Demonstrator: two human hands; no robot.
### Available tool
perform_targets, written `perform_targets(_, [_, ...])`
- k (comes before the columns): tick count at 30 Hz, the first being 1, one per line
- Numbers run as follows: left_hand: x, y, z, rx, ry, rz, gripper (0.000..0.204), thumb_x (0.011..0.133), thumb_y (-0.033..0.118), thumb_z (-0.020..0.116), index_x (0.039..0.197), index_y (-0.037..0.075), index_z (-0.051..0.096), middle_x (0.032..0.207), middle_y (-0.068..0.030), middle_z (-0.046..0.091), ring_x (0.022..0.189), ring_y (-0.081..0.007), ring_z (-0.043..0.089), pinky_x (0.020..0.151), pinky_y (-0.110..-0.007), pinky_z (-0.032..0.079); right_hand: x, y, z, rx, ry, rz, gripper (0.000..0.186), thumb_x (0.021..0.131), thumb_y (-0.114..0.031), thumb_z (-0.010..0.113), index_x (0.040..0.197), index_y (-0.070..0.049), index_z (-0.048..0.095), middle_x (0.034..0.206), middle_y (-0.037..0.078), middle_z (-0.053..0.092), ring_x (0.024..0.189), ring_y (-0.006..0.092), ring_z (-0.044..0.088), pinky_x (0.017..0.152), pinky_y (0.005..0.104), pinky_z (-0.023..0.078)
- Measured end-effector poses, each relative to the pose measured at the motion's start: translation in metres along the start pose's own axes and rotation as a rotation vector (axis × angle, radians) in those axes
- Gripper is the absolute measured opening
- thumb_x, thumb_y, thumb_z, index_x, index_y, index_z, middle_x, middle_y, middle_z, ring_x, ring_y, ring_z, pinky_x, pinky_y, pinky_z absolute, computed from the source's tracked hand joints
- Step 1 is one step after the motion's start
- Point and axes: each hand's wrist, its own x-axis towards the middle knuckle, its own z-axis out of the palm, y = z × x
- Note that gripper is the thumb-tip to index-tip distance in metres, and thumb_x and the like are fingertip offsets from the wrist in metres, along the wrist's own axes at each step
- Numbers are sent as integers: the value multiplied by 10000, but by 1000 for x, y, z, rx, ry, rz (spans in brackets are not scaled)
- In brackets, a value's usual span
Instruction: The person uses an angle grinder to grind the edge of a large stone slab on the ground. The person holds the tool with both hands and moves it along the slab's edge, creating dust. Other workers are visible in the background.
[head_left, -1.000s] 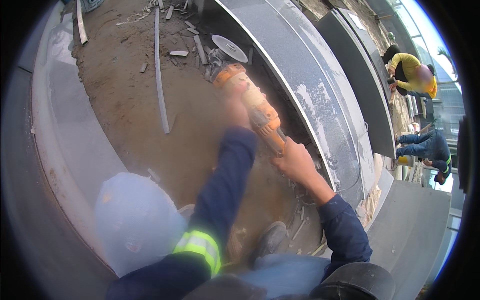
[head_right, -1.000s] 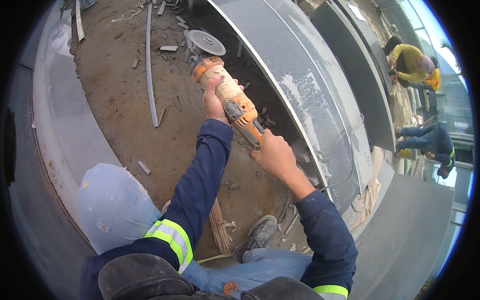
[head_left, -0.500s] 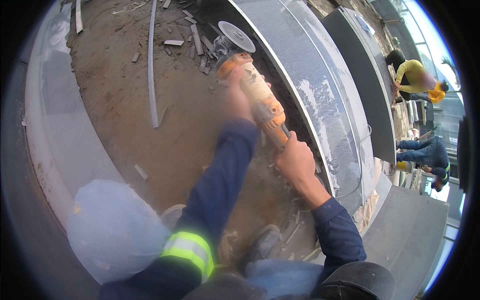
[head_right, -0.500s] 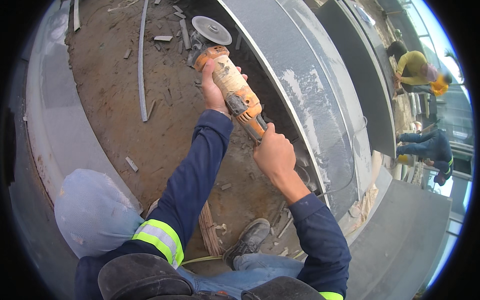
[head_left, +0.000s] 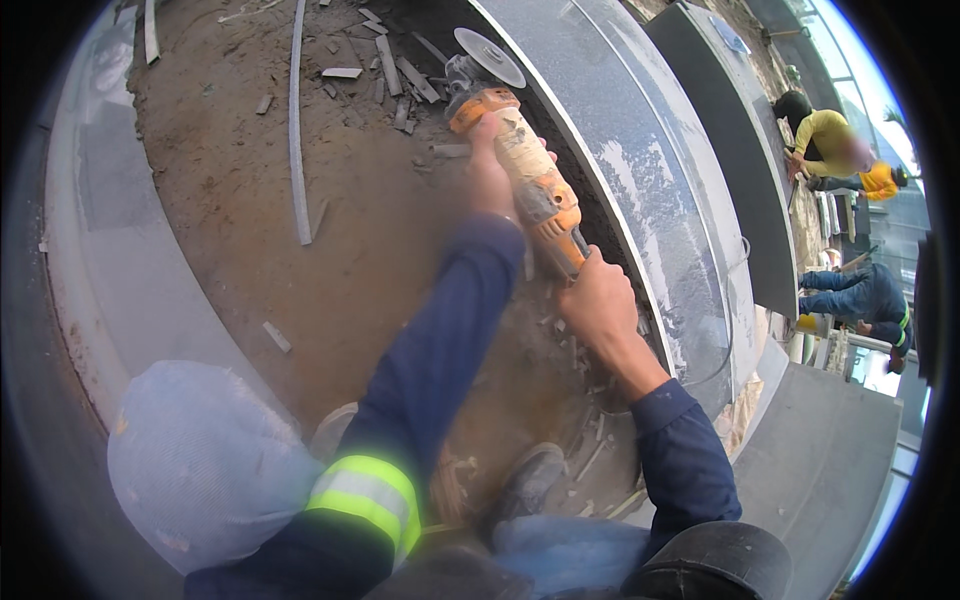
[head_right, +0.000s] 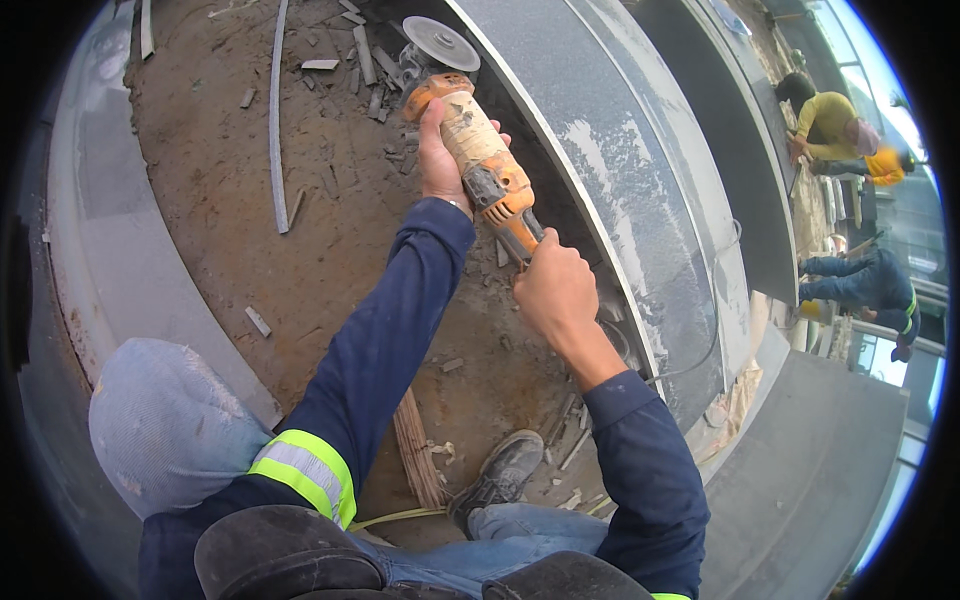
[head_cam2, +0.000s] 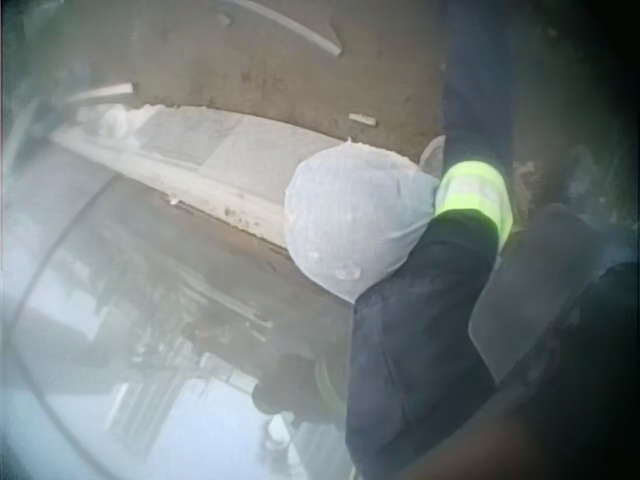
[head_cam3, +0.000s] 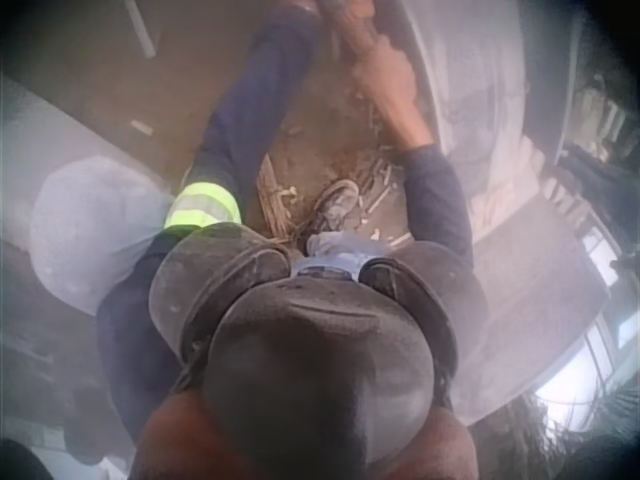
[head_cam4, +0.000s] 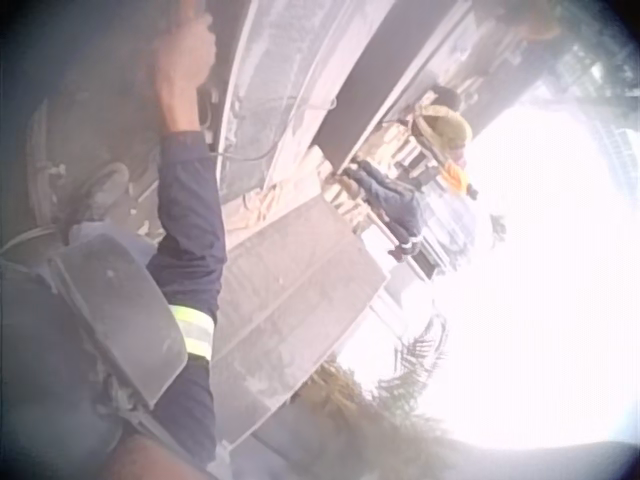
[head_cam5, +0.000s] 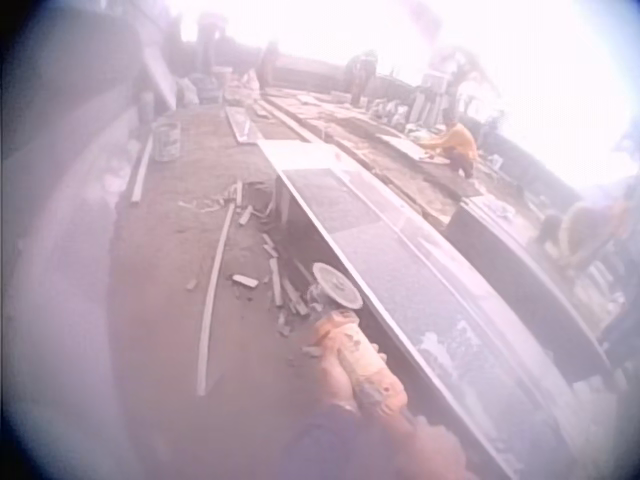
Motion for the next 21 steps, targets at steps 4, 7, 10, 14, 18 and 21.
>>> perform_targets(4, [5,-2,0,17,-31,8,711,882,682,597,1229,65,521,919,-150,661,765,-265,716,627,-417,628,0,1,-1,41,-37,1,333,807,-106,724,1059,63,586,898,289,706,881,452,713,777,511,584])
perform_targets(7, [9,-2,-1,4,-17,6,704,875,678,603,1217,68,522,909,-150,659,753,-267,714,613,-417,625,0,-2,-5,37,-36,2,324,817,-107,711,1059,66,584,900,290,707,884,453,713,775,513,585])
perform_targets(10, [12,-4,-3,6,-9,-18,703,867,674,611,1217,70,521,908,-152,657,748,-272,711,611,-416,621,2,-1,-4,39,-35,3,319,824,-112,700,1060,68,584,902,289,708,884,452,714,776,512,587])
perform_targets(14, [16,-7,-6,8,-25,-26,715,856,677,617,1223,71,520,912,-156,653,752,-277,710,613,-416,621,3,0,1,27,-25,8,323,823,-114,697,1066,66,585,900,285,709,873,448,716,777,510,588])
perform_targets(18, [18,-8,-10,16,-25,-16,724,847,679,626,1223,71,516,912,-157,649,752,-281,710,613,-418,623,6,0,3,61,-62,40,400,800,-142,686,1124,67,580,941,302,707,916,470,700,822,527,572])
perform_targets(21, [19,-9,-11,16,-27,-31,726,843,679,630,1225,72,515,913,-158,646,754,-282,711,613,-417,625,6,2,6,63,-57,38,405,799,-150,692,1123,66,583,935,300,708,909,469,701,818,522,574])
